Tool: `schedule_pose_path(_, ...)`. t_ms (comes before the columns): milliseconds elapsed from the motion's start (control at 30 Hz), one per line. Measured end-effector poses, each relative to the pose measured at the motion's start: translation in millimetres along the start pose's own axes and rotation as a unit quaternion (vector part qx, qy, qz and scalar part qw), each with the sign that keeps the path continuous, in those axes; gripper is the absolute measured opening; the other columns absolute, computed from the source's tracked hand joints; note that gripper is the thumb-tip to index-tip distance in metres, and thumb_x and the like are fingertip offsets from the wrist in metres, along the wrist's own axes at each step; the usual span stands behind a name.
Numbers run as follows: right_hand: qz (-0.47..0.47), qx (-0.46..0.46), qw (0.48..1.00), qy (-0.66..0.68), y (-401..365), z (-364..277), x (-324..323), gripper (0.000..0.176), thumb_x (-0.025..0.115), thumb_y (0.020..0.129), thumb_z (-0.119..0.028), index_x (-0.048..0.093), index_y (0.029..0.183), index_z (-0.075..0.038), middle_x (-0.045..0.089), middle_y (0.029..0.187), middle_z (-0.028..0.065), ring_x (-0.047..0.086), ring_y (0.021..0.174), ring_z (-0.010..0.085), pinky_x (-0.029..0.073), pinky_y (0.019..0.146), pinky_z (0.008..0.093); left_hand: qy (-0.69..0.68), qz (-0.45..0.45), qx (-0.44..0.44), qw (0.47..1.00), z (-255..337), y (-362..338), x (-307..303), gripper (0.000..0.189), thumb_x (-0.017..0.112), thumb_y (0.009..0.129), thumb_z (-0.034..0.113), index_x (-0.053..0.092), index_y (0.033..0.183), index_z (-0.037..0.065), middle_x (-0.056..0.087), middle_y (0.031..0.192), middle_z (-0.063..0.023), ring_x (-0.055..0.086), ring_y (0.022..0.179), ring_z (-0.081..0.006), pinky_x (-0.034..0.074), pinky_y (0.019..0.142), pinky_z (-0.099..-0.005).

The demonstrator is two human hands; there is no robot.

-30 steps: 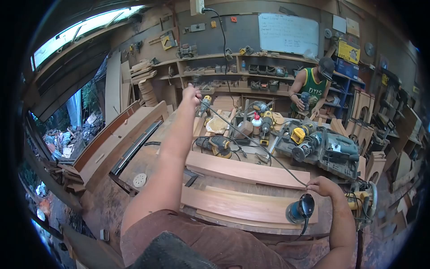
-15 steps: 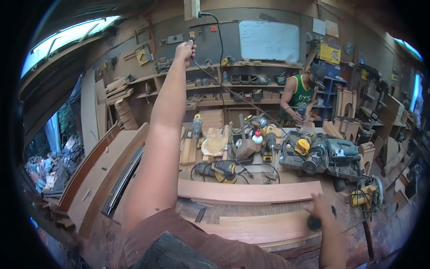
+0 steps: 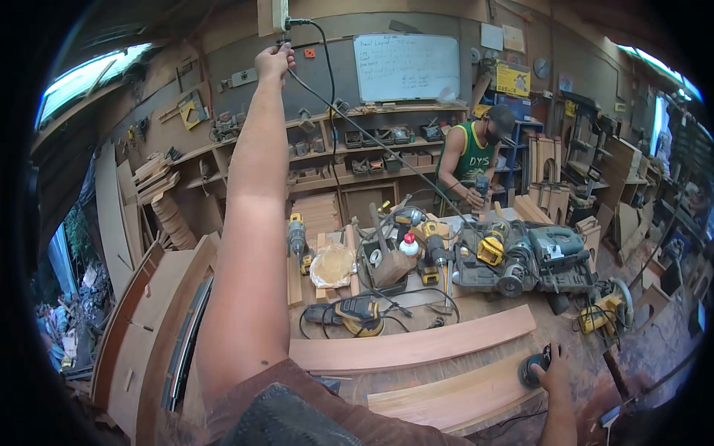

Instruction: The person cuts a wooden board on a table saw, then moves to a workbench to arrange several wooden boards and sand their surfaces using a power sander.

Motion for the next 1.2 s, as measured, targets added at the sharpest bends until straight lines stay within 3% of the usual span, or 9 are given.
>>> schedule_pose_path(767,0.0,0.016,0.999,-0.039,4.4,6.1,7.4,0.092,0.083,0.069,-0.028,0.036,0.147,-0.016,0.033,0.15,0.022,0.038,0.134,0.0428,0.04,0.106,0.0486,-0.015,-0.011,-0.017,1.0,2.0,34.2,3.5,0.022,0.07,0.091,0.014,0.062,0.098,-0.005,0.069,0.082,-0.0107,0.065,0.063,-0.0158,0.057,0.053,-0.0294)
schedule_pose_path(867,-0.025,0.041,0.998,-0.051,11.8,15.6,13.4,0.087,0.081,0.072,-0.028,0.037,0.147,-0.017,0.034,0.15,0.0219,0.038,0.134,0.0425,0.04,0.106,0.0484,-0.06,-0.036,-0.011,0.997,-14.1,52.5,0.9,0.026,0.067,0.094,0.022,0.064,0.097,-0.004,0.068,0.079,-0.0099,0.064,0.064,-0.0143,0.052,0.049,-0.0285)
schedule_pose_path(900,-0.001,-0.003,0.991,-0.133,13.9,19.3,15.1,0.084,0.079,0.075,-0.03,0.038,0.147,-0.018,0.039,0.145,0.0229,0.04,0.132,0.0426,0.04,0.106,0.0486,0.037,-0.08,-0.021,0.996,-26.9,74.6,-4.8,0.038,0.067,0.094,0.031,0.06,0.106,-0.005,0.067,0.099,-0.0148,0.066,0.083,-0.0206,0.056,0.071,-0.0352)
schedule_pose_path(933,-0.021,-0.024,0.998,-0.062,20.9,28.6,17.6,0.081,0.079,0.076,-0.032,0.04,0.145,-0.017,0.044,0.14,0.0239,0.045,0.127,0.0427,0.041,0.104,0.0492,0.133,-0.049,-0.009,0.99,-45.5,86.7,-16.8,0.058,0.068,0.085,0.056,0.068,0.104,0.001,0.07,0.085,-0.0115,0.067,0.07,-0.0198,0.049,0.057,-0.0371)
schedule_pose_path(1000,-0.034,-0.062,0.994,-0.089,36.5,39.0,23.7,0.069,0.077,0.076,-0.036,0.05,0.135,-0.012,0.049,0.134,0.0243,0.048,0.122,0.0423,0.041,0.103,0.0489,0.308,-0.021,0.057,0.949,-56.0,51.9,-33.8,0.074,0.068,0.081,0.06,0.063,0.122,-0.001,0.068,0.11,-0.0168,0.065,0.099,-0.0217,0.049,0.086,-0.0331)
schedule_pose_path(1067,-0.024,-0.134,0.98,-0.144,45.5,19.0,6.4,0.056,0.071,0.078,-0.042,0.059,0.121,-0.008,0.057,0.119,0.0245,0.051,0.115,0.0426,0.04,0.1,0.0512,0.163,-0.065,0.132,0.976,-54.0,-82.6,-41.8,0.067,0.069,0.089,0.04,0.051,0.133,-0.007,0.064,0.117,-0.0185,0.06,0.112,-0.0207,0.046,0.094,-0.0309)
schedule_pose_path(1133,0.003,-0.193,0.974,-0.121,55.3,25.9,12.6,0.041,0.066,0.081,-0.041,0.063,0.105,-0.007,0.062,0.108,0.0204,0.057,0.103,0.0397,0.044,0.091,0.05,0.152,-0.185,0.174,0.955,-24.6,-275.4,-40.2,0.051,0.064,0.095,0.027,0.05,0.132,-0.006,0.06,0.125,-0.0175,0.06,0.109,-0.0189,0.045,0.097,-0.031)
schedule_pose_path(1167,0.001,-0.191,0.975,-0.112,60.9,39.4,26.4,0.041,0.065,0.082,-0.04,0.063,0.108,-0.008,0.062,0.107,0.0179,0.058,0.101,0.0378,0.046,0.088,0.049,0.13,-0.283,0.06,0.948,-16.8,-374.1,-47.2,0.05,0.068,0.091,0.023,0.053,0.13,-0.004,0.059,0.128,-0.0167,0.058,0.115,-0.0219,0.043,0.1,-0.0316)
schedule_pose_path(1200,0.026,-0.198,0.976,-0.085,54.2,41.7,26.3,0.04,0.065,0.083,-0.039,0.062,0.111,-0.011,0.062,0.107,0.0169,0.059,0.103,0.0365,0.048,0.086,0.047,0.258,-0.388,0.165,0.869,-40.4,-451.0,-66.2,0.052,0.072,0.085,0.019,0.054,0.13,-0.001,0.057,0.132,-0.0173,0.054,0.123,-0.0285,0.041,0.105,-0.0359)
Point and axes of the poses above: each hand's wrist, its own y-axis towards the middle knuckle, its own x-axis out of the palm, z = x × y, the point moved 3 cm from there along y, towards the middle knuckle
